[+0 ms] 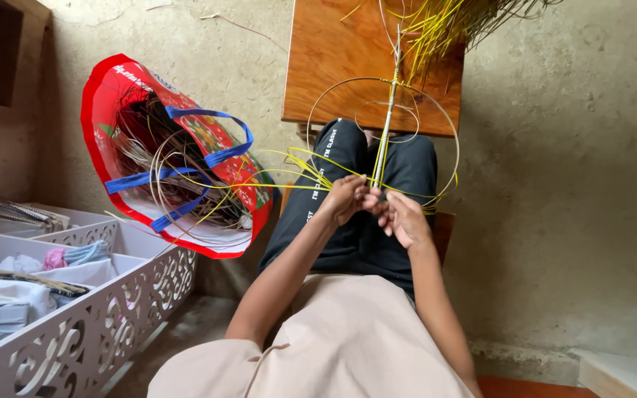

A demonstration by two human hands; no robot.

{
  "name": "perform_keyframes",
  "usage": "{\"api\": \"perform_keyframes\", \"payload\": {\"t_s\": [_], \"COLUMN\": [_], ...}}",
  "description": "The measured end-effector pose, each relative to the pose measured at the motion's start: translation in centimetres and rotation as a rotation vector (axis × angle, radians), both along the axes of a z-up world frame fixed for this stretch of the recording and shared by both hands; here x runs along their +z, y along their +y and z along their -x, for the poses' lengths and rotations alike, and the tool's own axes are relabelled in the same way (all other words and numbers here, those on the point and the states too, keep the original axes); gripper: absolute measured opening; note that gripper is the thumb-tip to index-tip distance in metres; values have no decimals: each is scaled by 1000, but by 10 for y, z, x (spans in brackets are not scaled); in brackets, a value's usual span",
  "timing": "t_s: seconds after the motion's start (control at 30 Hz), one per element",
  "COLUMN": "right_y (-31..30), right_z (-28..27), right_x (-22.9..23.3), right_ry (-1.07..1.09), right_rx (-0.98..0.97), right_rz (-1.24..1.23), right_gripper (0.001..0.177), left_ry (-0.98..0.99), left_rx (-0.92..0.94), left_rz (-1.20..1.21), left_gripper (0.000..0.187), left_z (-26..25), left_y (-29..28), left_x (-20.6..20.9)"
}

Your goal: Weaving yellow straw strands around a circular frame to create a craft item

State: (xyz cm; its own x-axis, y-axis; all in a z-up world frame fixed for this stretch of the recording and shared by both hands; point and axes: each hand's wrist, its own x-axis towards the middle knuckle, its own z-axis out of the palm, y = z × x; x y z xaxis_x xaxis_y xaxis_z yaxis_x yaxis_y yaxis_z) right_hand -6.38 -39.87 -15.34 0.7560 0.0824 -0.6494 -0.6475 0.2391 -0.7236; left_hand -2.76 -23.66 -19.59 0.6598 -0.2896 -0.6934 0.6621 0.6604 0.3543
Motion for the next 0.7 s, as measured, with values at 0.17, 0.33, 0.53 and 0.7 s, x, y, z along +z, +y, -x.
{"api": "perform_keyframes", "payload": {"t_s": [0.17,0.33,0.53,0.7], "right_y": [2,-5,24,45], "right_z": [-14,-19,-24,-23], "right_x": [15,76,133,150], "right_ry": [-222,-679,-1043,-1069], "right_rx": [-296,-333,127,132], "right_rz": [24,444,638,815], "right_gripper": [29,19,17,16], "left_ry": [-379,-936,-1301,-1237], "left_rx": [50,51,-25,-13], "left_rz": [-561,-1285,-1167,-964], "left_gripper": [22,24,17,17], "left_z": [-13,-14,-11,-15], "left_y": [21,44,14,-1], "left_x": [44,132,193,197]}}
